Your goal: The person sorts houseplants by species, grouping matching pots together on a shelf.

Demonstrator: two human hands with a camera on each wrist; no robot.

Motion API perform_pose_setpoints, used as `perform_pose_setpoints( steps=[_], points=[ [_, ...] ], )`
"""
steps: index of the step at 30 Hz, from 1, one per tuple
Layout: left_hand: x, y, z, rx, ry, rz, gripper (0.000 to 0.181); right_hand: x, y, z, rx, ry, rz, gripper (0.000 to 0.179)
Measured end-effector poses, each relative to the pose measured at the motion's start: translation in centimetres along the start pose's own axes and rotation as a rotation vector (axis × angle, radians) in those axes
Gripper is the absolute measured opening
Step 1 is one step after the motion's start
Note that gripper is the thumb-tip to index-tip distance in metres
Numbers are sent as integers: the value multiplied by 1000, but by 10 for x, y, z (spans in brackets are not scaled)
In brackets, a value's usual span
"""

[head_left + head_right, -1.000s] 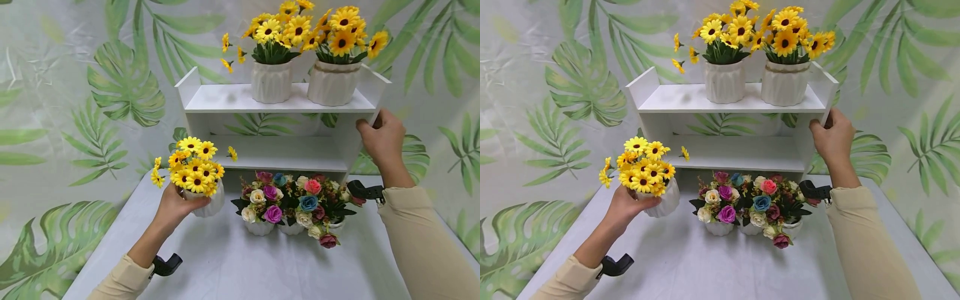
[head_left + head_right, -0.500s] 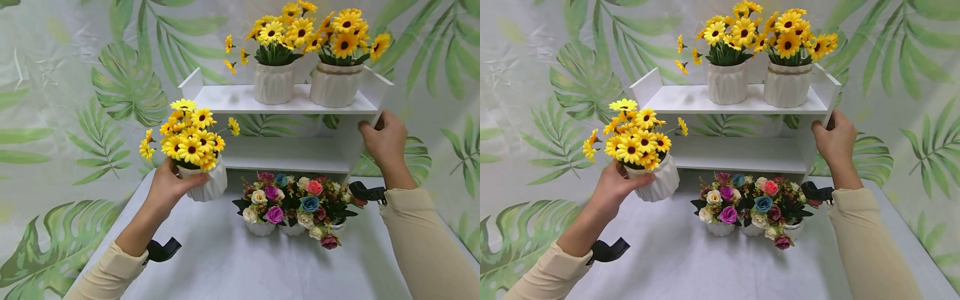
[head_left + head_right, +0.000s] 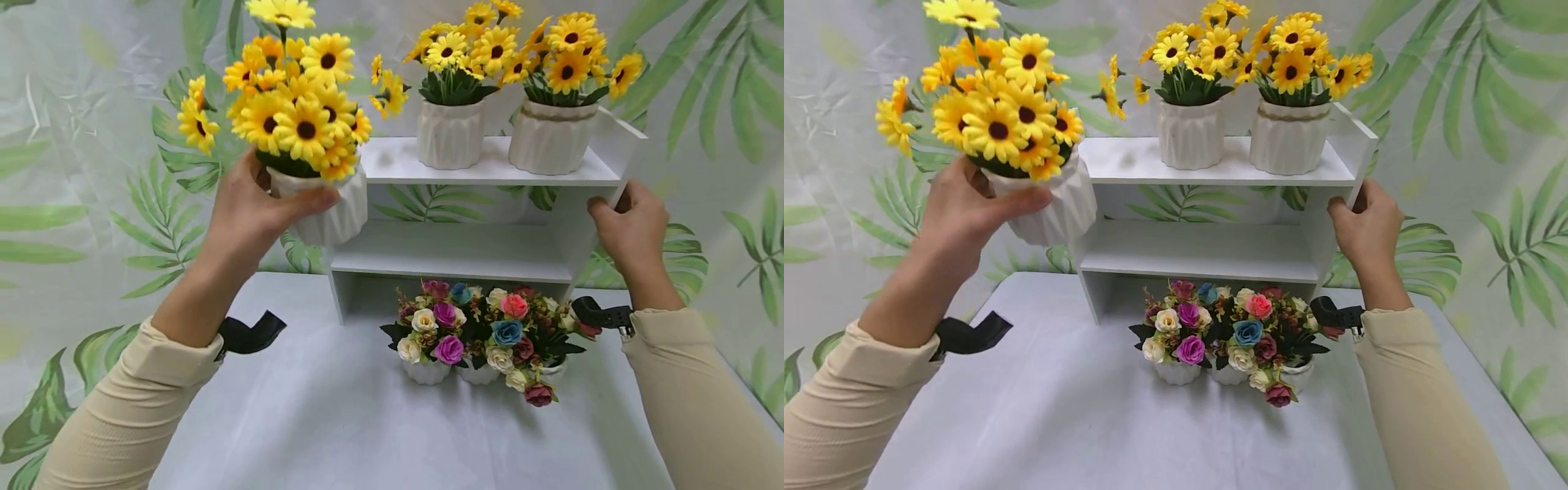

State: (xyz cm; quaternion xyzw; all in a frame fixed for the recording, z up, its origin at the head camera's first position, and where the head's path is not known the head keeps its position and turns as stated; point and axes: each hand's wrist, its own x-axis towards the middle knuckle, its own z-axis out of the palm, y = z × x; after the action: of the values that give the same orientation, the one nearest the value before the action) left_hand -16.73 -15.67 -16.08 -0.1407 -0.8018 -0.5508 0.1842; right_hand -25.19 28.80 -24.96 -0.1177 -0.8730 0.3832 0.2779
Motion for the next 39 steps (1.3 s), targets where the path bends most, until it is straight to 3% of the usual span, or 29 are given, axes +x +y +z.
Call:
perform_pose_setpoints(
  steps=[5, 11, 16, 21, 28, 33, 39],
  points=[
    [28, 22, -4, -29, 46, 15, 75, 1, -1, 2, 7, -19, 22, 50],
    [58, 28, 3, -71, 119, -35, 74, 1, -1, 2, 12, -15, 24, 49],
    [81, 26, 19, -117, 116, -93, 76, 1, -1, 1, 6, -21, 22, 50],
    [100, 21, 41, -62, 113, -189, 80, 1, -1, 0, 7, -24, 36, 51],
    [117, 1, 62, 22, 145, -330, 84, 1, 0, 2, -3, -16, 15, 49],
    [126, -9, 67, 16, 192, -353, 86, 1, 2, 3, 1, 1, 0, 47],
    [133, -11, 68, 7, 204, -362, 85, 1, 2, 1, -2, 10, -10, 46]
  ],
)
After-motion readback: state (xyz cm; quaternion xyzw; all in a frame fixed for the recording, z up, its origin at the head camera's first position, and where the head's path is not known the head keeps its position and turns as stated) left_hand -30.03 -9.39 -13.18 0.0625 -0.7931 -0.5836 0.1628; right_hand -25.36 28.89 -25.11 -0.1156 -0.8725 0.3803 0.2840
